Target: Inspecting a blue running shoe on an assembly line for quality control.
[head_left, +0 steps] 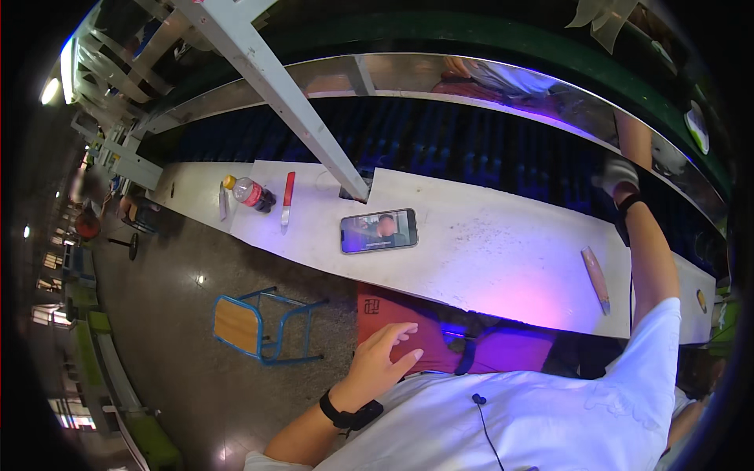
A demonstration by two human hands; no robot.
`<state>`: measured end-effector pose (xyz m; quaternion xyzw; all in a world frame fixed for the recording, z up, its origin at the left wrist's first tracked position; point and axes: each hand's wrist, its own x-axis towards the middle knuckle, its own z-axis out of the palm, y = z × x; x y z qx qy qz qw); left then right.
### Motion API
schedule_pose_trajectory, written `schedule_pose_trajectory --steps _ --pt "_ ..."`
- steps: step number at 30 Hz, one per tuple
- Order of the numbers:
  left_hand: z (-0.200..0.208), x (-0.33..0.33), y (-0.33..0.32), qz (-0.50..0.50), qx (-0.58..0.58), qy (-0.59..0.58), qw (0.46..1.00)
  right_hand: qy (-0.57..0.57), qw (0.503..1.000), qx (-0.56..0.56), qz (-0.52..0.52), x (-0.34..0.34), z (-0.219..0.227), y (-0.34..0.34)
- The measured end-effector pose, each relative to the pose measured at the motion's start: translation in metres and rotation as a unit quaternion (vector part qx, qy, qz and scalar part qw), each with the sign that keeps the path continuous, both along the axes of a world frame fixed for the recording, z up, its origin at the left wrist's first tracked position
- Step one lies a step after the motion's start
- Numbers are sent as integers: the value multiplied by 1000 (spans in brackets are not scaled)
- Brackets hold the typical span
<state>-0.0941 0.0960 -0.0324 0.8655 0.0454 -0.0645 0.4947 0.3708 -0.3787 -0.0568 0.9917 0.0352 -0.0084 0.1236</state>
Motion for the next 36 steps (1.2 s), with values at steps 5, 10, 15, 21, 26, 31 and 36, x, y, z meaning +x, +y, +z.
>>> schedule_pose_trajectory --steps 5,10,15,21,26,31,36 --pt "1 1 0 40 -4 8 999 -7 975 222 -24 34 -56 -81" --pt "4 66 -35 -63 163 -220 960 -145 969 182 85 -53 3 28" --pt "-16 131 -77 -140 259 -303 907 -68 797 125 587 -172 100 123" --pt "-61 125 -84 -75 91 -273 955 -409 898 110 123 -57 215 -38" --pt "-80 124 -93 -45 81 -300 949 -167 950 231 -125 54 216 -202" --pt "-79 120 -107 12 56 -273 960 -235 946 215 -58 40 215 -196" --pt "-69 113 -111 37 43 -239 969 -336 942 -9 2 -54 213 -93"
